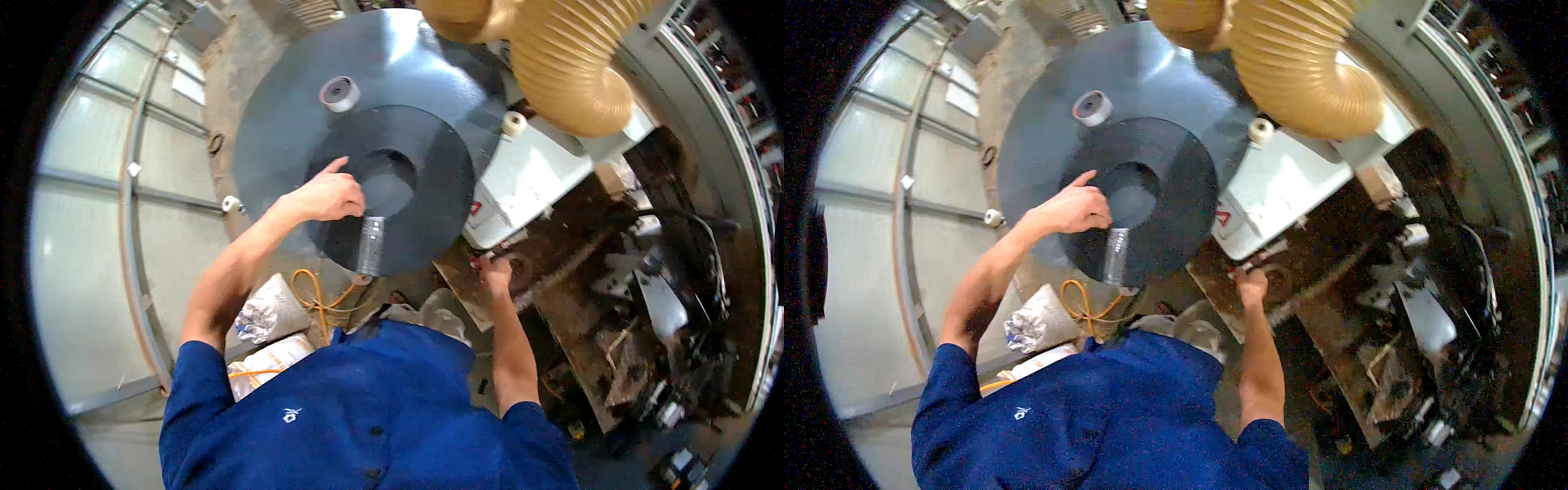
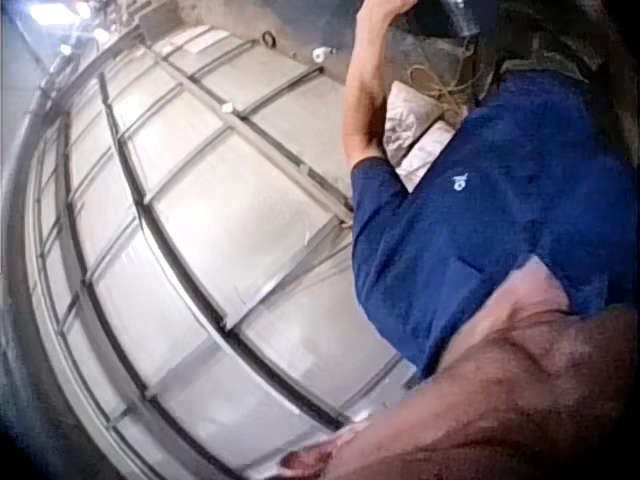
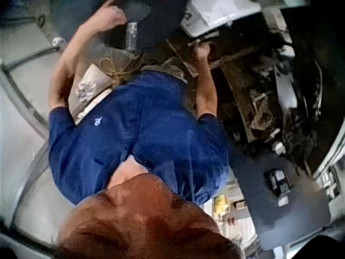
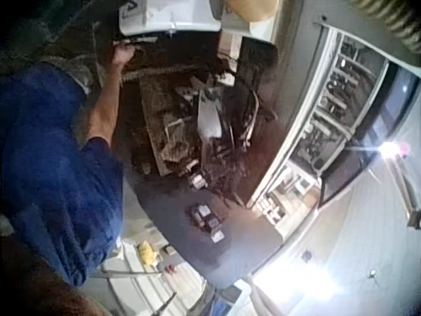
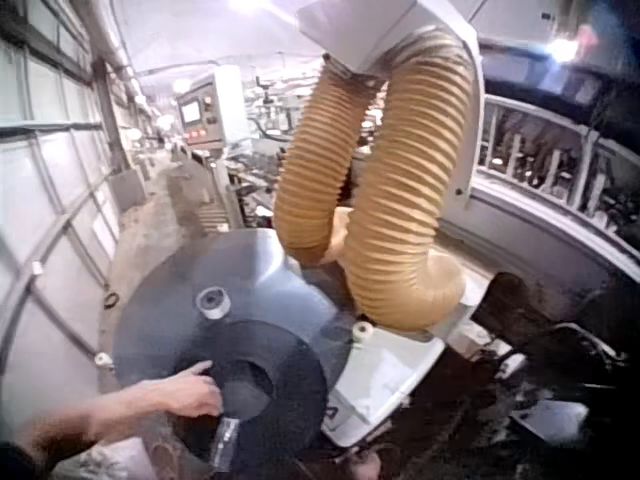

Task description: The person prepares a roll of black edge banding by hand on a circular tray, secures the end with tape, and then uses a utility knife to trim excess material.

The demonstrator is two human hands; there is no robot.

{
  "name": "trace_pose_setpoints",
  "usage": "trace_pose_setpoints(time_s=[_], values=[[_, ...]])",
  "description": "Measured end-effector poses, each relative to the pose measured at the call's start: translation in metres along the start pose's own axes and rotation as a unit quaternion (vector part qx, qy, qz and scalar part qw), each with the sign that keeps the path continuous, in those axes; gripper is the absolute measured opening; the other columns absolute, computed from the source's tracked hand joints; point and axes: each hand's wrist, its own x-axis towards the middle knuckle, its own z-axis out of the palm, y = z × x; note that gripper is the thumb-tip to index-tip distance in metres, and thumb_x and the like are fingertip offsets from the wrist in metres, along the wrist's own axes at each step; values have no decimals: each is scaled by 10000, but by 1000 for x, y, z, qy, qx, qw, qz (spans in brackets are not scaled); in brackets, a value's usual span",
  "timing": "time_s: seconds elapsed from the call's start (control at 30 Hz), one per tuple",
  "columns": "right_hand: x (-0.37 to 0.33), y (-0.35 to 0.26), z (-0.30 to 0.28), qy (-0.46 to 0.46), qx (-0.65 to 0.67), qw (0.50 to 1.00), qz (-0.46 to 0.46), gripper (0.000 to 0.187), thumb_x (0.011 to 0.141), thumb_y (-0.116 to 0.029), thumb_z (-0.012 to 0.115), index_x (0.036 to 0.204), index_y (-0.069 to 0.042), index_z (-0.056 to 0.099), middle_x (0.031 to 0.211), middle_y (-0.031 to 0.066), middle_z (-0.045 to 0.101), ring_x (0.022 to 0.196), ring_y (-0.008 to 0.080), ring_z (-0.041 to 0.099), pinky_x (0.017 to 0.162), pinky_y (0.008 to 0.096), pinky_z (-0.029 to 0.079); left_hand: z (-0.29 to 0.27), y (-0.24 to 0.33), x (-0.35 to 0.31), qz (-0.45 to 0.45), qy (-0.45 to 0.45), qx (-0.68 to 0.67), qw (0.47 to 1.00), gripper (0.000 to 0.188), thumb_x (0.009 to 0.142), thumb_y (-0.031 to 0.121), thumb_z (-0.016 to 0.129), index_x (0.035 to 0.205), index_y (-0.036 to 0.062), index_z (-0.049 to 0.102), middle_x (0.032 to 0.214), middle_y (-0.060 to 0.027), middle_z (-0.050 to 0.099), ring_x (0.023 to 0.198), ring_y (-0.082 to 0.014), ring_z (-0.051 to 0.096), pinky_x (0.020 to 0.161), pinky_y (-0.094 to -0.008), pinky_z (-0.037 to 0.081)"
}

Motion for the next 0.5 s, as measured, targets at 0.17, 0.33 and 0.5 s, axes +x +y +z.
trace_pose_setpoints(time_s=[0.17,0.33,0.5], values=[[9,-16,29,64,-83,994,19,521,814,-453,766,892,60,722,937,261,714,909,371,702,793,470,540,-10,-2,-1,-25,-28,-56,998,156,850,266,700,887,127,761,910,-32,718,993,-241,654,1164,-576,243],[18,-9,49,93,-40,994,33,438,767,-380,822,876,35,740,914,220,732,870,372,714,771,477,556,-7,-6,-6,-30,77,-54,995,218,817,253,726,951,81,736,968,-87,715,988,-276,660,1081,-483,382],[18,-32,51,90,6,993,70,478,712,-370,833,922,49,738,958,248,726,898,381,714,796,465,560,21,20,-37,-113,353,-67,926,193,873,188,696,1020,64,702,952,-124,697,923,-342,657,796,-430,536]])
